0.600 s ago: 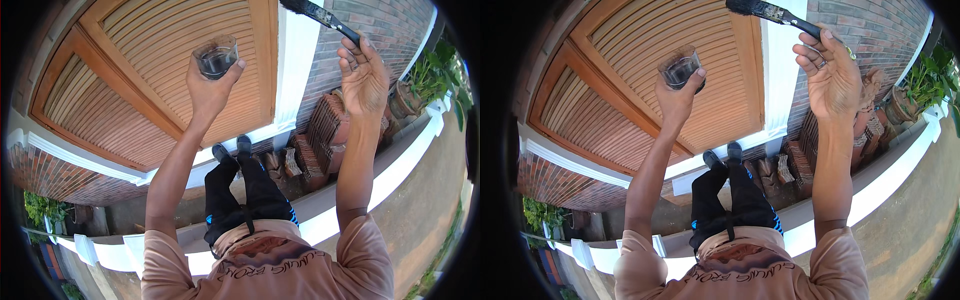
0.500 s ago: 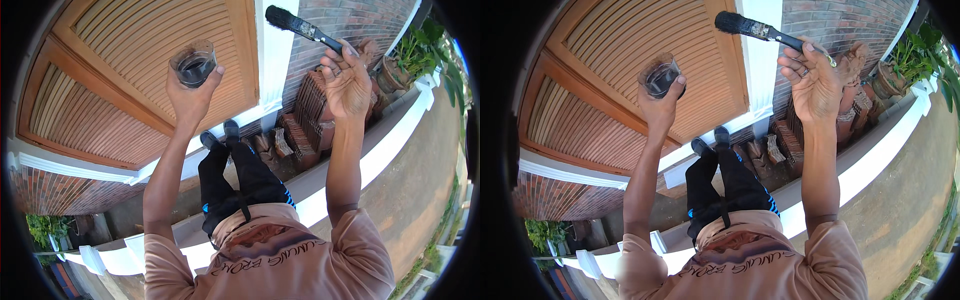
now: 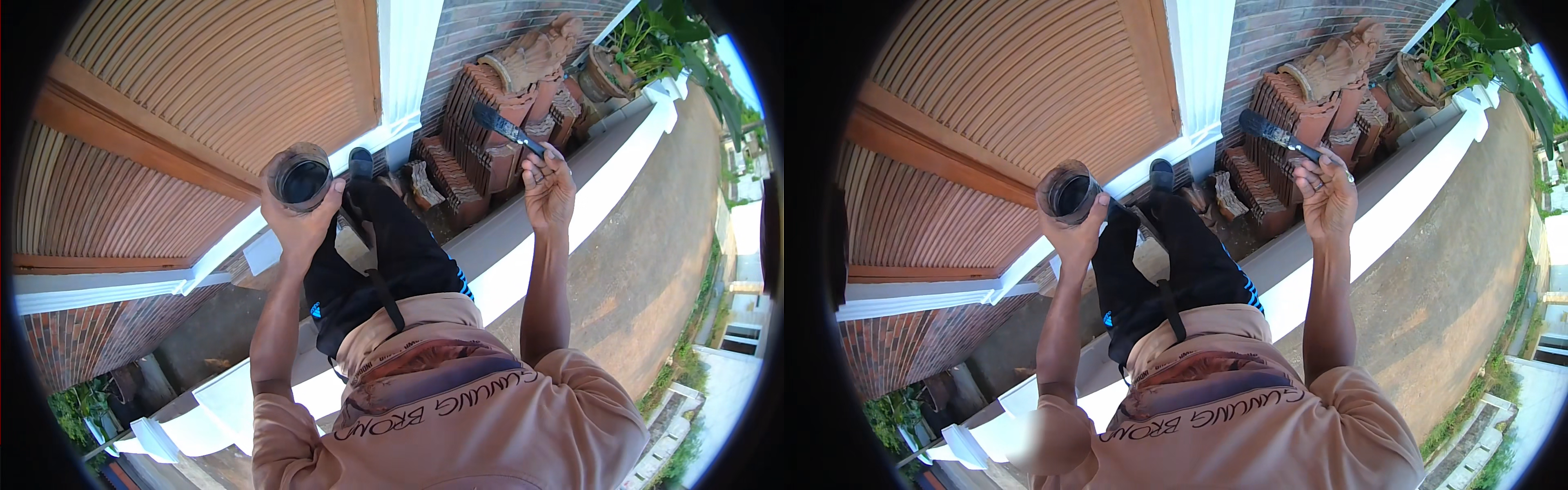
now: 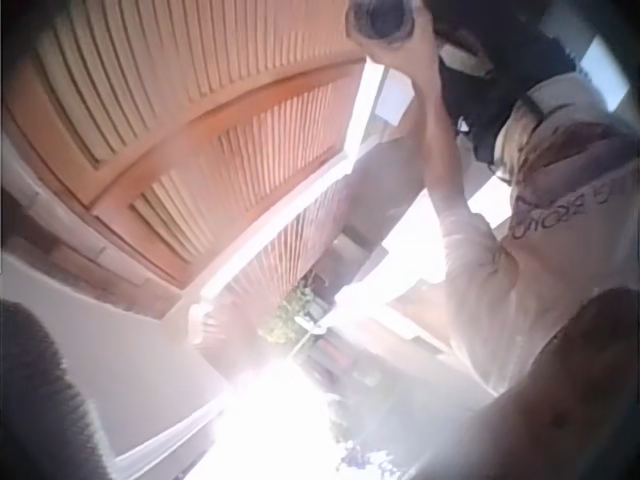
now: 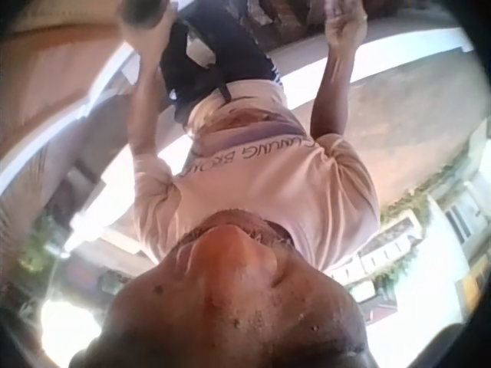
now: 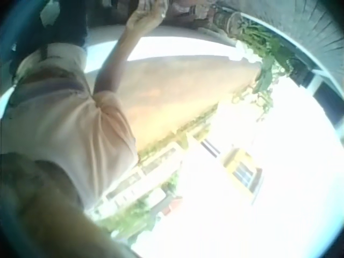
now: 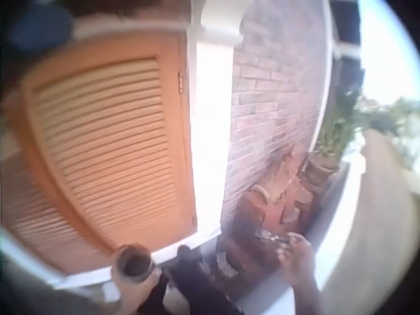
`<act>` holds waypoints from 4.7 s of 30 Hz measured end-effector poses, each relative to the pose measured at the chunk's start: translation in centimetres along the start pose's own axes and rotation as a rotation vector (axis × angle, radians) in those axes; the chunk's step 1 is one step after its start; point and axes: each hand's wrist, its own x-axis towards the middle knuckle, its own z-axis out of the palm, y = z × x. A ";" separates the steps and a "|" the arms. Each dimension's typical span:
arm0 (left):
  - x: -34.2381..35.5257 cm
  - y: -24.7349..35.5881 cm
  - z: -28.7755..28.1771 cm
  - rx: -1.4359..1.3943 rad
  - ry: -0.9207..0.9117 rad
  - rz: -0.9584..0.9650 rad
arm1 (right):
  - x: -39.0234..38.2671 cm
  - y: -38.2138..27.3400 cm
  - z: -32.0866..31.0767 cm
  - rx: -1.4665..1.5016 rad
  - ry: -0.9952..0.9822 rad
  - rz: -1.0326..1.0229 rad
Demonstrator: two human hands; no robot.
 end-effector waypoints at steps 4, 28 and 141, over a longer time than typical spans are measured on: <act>-0.6 -0.9 -2.0 0.063 0.008 0.057 | -0.1 0.1 2.1 -0.033 -0.082 -0.007; 17.6 7.2 -0.7 0.075 0.077 0.217 | 9.7 -0.3 37.5 -0.794 -1.113 -0.336; 50.2 28.3 2.9 0.221 0.167 0.230 | 32.4 -11.2 66.7 -0.312 -0.906 -0.934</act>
